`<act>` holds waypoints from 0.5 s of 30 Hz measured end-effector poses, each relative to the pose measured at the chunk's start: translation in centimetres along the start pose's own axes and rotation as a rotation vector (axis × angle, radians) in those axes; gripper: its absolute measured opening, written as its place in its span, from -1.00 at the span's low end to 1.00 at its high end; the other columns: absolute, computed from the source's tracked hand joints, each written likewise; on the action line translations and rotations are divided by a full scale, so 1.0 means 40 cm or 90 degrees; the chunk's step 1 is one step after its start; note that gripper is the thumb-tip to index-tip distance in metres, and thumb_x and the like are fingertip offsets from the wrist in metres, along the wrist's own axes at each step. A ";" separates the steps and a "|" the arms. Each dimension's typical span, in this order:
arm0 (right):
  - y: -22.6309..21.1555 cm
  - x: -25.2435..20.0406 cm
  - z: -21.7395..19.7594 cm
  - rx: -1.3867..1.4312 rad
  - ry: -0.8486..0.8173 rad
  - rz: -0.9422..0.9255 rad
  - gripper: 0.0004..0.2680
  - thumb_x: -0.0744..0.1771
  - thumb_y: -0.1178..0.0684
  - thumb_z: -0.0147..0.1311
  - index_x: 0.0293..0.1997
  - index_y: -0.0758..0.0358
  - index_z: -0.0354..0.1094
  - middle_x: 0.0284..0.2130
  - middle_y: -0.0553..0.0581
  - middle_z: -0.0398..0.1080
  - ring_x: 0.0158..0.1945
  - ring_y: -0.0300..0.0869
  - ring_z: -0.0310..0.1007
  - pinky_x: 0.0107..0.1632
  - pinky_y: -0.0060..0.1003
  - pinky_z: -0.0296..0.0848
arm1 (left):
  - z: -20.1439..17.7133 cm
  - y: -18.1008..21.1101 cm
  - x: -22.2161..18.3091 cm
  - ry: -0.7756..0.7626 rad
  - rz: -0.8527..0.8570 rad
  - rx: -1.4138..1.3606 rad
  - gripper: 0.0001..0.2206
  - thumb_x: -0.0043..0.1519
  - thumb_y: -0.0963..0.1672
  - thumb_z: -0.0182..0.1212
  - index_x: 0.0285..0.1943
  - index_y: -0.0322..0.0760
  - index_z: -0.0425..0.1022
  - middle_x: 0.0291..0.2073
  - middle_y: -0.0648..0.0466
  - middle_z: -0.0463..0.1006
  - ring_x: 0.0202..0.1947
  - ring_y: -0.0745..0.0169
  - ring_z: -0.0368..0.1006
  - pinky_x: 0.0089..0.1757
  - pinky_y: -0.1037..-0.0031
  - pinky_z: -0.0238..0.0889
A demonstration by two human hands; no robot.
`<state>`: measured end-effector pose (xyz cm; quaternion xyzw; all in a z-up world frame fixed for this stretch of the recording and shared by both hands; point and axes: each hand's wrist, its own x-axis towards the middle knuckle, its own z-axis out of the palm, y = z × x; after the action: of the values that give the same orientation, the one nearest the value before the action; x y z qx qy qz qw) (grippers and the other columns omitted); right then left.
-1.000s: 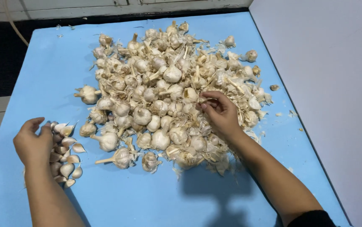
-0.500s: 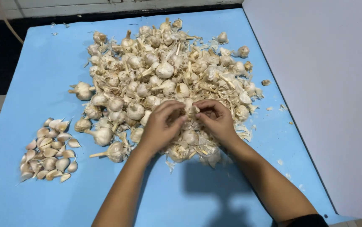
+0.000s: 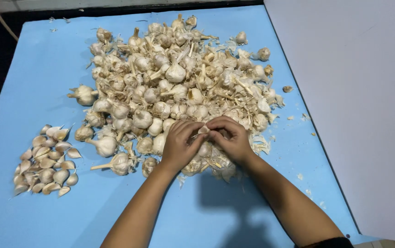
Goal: Break apart whole garlic bulbs into individual cloves and remove the outer papery skin.
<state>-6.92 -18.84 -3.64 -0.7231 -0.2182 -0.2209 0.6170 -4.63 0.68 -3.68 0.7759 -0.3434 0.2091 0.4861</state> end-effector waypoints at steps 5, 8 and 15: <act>0.004 0.010 0.003 -0.040 0.022 -0.022 -0.93 0.28 0.21 0.32 -0.25 0.36 0.56 -0.33 0.25 0.57 -0.21 -0.01 0.61 -0.14 -0.18 0.53 | 0.002 -0.004 0.011 -0.001 0.017 -0.001 -0.76 0.20 -0.13 0.39 0.03 -0.23 0.60 -0.23 -0.02 0.65 -0.12 -0.13 0.58 -0.05 0.14 0.37; 0.008 0.001 0.010 -0.056 0.031 -0.015 -0.96 0.30 0.21 0.29 -0.26 0.34 0.57 -0.34 0.22 0.58 -0.23 -0.03 0.60 -0.15 -0.19 0.52 | 0.002 0.001 0.004 -0.012 0.004 -0.002 -0.76 0.21 -0.13 0.38 0.03 -0.24 0.61 -0.24 -0.04 0.65 -0.13 -0.14 0.58 -0.06 0.13 0.37; 0.019 0.005 0.004 -0.083 0.020 0.019 -0.95 0.35 0.19 0.18 -0.26 0.32 0.53 -0.34 0.20 0.56 -0.25 -0.02 0.57 -0.16 -0.16 0.49 | 0.004 -0.006 0.008 -0.010 -0.008 -0.041 -0.77 0.19 -0.14 0.40 0.02 -0.27 0.61 -0.25 -0.08 0.65 -0.13 -0.19 0.59 -0.10 0.11 0.39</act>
<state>-6.30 -18.77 -4.15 -0.7616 -0.1831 -0.2368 0.5748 -4.23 0.52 -3.69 0.7637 -0.3487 0.1889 0.5093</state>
